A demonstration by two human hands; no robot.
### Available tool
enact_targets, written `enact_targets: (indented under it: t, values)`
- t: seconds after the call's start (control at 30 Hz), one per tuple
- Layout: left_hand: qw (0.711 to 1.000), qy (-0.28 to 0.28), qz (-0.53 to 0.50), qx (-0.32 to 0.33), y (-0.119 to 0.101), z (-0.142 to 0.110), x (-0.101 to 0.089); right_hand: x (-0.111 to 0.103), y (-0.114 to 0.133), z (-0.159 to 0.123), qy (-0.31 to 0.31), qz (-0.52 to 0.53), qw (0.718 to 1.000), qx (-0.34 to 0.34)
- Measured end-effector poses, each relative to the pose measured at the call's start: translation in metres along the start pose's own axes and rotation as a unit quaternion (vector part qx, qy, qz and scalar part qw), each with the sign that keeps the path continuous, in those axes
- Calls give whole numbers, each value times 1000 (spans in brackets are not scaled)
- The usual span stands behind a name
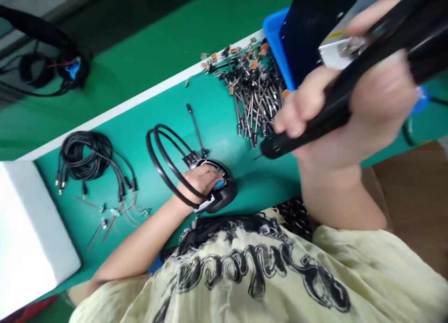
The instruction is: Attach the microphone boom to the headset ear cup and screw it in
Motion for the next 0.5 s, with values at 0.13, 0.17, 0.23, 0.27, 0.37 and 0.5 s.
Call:
enact_targets:
  t: [0.13,0.17,0.23,0.27,0.37,0.5]
  values:
    - [1000,4,-6,-13,-3,5,-4,51,-53,-26,86,42,993,67]
    - [1000,5,-13,-16,-3,6,-5,54,-62,-30,88,23,994,64]
    - [1000,3,-24,-13,-4,7,-8,57,-76,-34,96,-35,993,57]
    - [1000,-2,-27,-6,-5,8,-9,57,-79,-36,101,-61,992,50]
    - [999,-15,-32,9,-6,8,-12,57,-84,-40,107,-119,986,43]
    - [999,-9,-34,-8,-4,7,-10,58,-86,-41,108,-138,983,48]
Point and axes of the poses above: each hand's wrist, its own z-axis towards the middle knuckle, its own x-axis out of the palm, y = z × x, the point moved 10 cm from there along z, towards the middle knuckle, and after that the axes turned 14 degrees about x, right-handed, at the moved point
